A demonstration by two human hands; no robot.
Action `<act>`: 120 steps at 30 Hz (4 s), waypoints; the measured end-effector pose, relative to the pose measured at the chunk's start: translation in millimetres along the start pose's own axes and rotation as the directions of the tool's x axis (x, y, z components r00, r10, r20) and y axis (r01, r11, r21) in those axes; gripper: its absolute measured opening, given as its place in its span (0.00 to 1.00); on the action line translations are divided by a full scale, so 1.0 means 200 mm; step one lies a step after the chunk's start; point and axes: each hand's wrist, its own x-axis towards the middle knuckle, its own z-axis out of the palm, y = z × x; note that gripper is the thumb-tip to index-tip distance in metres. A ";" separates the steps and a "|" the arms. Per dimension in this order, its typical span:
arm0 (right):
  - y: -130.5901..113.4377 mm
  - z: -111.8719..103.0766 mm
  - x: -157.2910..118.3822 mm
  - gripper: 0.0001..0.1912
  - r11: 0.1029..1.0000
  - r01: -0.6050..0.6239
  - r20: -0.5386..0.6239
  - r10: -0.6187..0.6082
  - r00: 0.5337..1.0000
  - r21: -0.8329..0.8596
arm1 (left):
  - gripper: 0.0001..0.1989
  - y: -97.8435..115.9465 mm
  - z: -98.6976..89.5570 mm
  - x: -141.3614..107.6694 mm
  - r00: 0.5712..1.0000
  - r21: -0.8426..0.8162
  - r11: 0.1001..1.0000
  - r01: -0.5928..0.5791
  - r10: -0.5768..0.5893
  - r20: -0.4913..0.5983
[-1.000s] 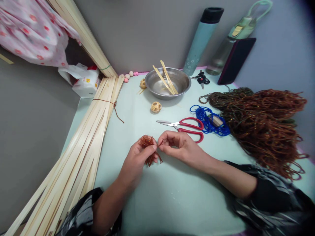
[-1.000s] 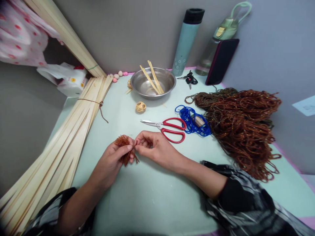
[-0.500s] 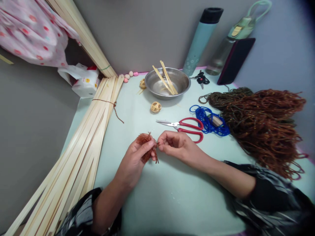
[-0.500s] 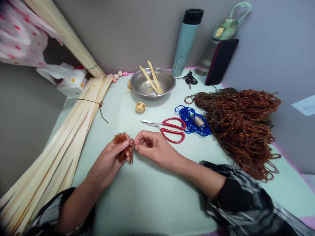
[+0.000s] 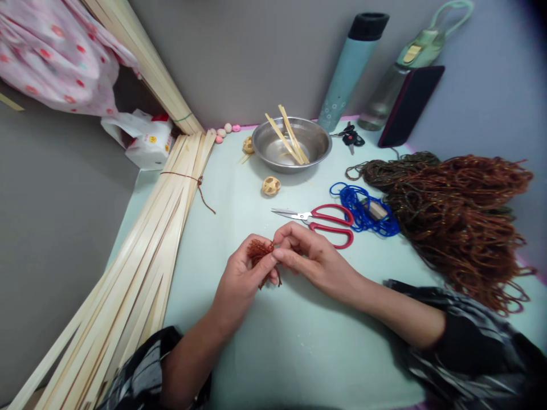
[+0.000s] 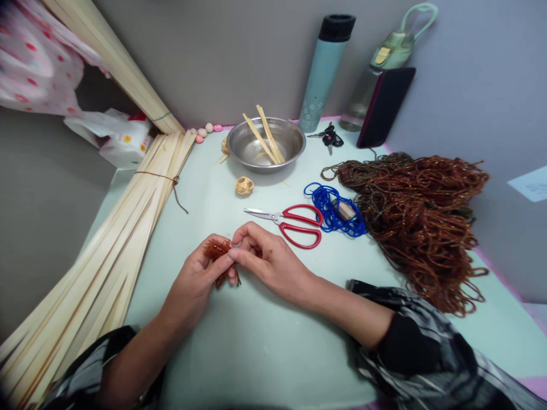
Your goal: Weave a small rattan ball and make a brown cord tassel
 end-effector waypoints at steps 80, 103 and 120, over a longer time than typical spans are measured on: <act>0.00 -0.04 0.02 0.13 0.938 0.145 0.023 -0.146 0.989 -0.314 | 0.12 0.00 -0.01 0.01 0.997 -0.057 0.998 0.033 -0.038 -0.074; -0.02 -0.03 0.02 0.10 0.989 0.036 -0.016 -0.038 0.999 -0.140 | 0.11 0.01 0.00 0.00 0.995 -0.073 0.993 0.092 -0.095 -0.044; 0.00 -0.02 0.01 0.03 0.982 -0.017 -0.049 0.008 0.999 -0.188 | 0.08 0.03 0.00 0.01 0.987 -0.174 0.975 0.138 -0.151 -0.063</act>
